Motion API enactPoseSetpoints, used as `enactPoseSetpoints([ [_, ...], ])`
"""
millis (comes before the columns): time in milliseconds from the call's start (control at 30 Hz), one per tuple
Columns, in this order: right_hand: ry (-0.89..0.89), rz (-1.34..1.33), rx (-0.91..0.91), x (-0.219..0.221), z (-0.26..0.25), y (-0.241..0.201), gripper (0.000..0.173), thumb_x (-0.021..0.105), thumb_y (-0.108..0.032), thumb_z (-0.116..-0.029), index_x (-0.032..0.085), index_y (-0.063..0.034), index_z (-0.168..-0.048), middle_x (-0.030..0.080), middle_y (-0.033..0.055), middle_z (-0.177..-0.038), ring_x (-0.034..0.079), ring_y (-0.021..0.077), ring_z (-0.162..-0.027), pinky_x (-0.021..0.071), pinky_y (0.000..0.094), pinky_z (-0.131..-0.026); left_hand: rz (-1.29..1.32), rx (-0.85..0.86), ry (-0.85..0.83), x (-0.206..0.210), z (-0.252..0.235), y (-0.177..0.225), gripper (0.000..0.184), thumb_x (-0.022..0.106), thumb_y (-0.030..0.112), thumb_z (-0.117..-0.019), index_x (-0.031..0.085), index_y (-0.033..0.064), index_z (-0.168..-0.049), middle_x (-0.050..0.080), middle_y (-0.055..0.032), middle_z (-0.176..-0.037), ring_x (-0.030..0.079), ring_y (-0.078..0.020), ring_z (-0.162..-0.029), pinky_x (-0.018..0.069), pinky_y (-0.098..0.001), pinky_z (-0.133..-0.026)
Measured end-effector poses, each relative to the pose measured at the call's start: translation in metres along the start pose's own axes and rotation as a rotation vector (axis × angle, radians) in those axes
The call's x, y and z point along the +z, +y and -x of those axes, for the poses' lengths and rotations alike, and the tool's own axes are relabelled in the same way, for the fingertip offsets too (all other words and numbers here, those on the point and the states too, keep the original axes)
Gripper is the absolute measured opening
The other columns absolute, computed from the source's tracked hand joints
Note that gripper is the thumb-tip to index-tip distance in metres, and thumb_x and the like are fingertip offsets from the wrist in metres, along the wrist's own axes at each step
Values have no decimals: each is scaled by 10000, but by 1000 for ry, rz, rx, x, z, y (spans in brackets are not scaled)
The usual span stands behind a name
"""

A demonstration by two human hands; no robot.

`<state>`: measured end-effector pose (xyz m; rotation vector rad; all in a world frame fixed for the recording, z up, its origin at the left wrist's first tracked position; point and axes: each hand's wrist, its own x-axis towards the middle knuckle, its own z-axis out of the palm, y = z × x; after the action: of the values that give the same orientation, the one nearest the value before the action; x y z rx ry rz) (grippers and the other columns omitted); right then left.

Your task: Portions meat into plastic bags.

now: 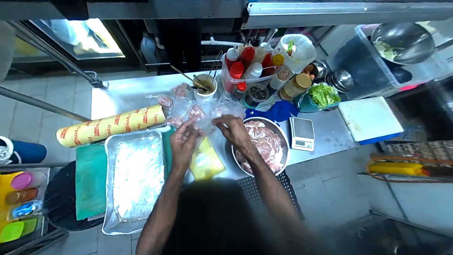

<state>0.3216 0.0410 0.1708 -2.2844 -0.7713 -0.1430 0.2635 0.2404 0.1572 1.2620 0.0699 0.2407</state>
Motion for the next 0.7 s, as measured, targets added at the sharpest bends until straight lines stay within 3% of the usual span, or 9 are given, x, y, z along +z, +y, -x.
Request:
enactPoseSetpoints([
  [100, 271, -81, 4, 10, -29, 42, 203, 619, -18, -970, 775, -37, -1098, 753, 123, -1152, 691, 259, -1170, 504, 445, -1111, -8, 59, -158, -12, -8, 15, 552, 606, 11, -989, 442, 67, -1512, 635, -155, -1296, 694, -304, -1049, 612, -450, -900],
  [167, 376, -48, 169, 11, -43, 85, 214, 604, -82, -1002, 772, -51, -1132, 739, 132, -1206, 663, 262, -1231, 495, 445, -1116, -108, 32, -224, -22, -7, 4, 439, 604, 35, -1003, 518, 38, -1433, 676, -145, -1212, 706, -277, -982, 620, -427, -857],
  [267, 373, -13, 462, -7, -33, 125, 338, 514, -229, -1072, 668, -77, -1332, 684, 126, -1316, 654, 233, -1224, 507, 467, -1080, -593, -152, -372, -47, 7, -64, 248, 593, 202, -1031, 711, 63, -1199, 741, -80, -1063, 721, -188, -925, 610, -379, -848],
  [367, 376, -101, 557, -17, -3, 117, 365, 567, -234, -1053, 626, -90, -1383, 667, 115, -1350, 651, 225, -1227, 519, 457, -1066, -1149, -394, -602, -60, 38, -139, 344, 623, 316, -996, 727, 93, -1237, 641, -194, -1291, 579, -361, -1234, 463, -528, -1063],
  [433, 296, -146, 590, -23, 31, 85, 361, 577, -274, -1062, 611, -151, -1399, 688, 118, -1281, 693, 282, -1020, 569, 490, -867, -1349, -381, -656, -63, 58, -171, 454, 669, 364, -964, 674, 96, -1331, 530, -252, -1406, 481, -455, -1308, 425, -594, -1070],
  [467, 278, -173, 597, -22, 44, 77, 347, 585, -281, -1058, 620, -175, -1386, 700, 119, -1201, 681, 280, -877, 571, 475, -740, -1388, -329, -653, -65, 65, -180, 471, 666, 382, -968, 666, 103, -1348, 526, -251, -1412, 488, -456, -1298, 430, -590, -1063],
  [500, 262, -205, 601, -21, 56, 73, 342, 590, -268, -1055, 627, -175, -1383, 700, 119, -1202, 683, 280, -881, 575, 483, -750, -1401, -280, -659, -68, 68, -185, 452, 652, 386, -981, 679, 102, -1331, 544, -241, -1395, 505, -444, -1282, 438, -575, -1058],
  [600, 233, -251, 632, -14, 75, 80, 312, 584, -212, -1054, 661, -110, -1338, 688, 95, -1300, 693, 229, -1061, 568, 469, -931, -1329, -263, -700, -73, 66, -190, 303, 643, 314, -992, 761, 104, -1175, 603, -187, -1309, 530, -392, -1251, 432, -545, -1059],
  [700, 204, -294, 720, -2, 94, 79, 295, 598, -223, -1044, 689, -129, -1308, 715, 41, -1258, 705, 160, -1065, 583, 424, -943, -1120, -253, -573, -84, 64, -195, 195, 693, 259, -942, 790, 98, -995, 656, -147, -1200, 573, -343, -1186, 461, -506, -1036],
])
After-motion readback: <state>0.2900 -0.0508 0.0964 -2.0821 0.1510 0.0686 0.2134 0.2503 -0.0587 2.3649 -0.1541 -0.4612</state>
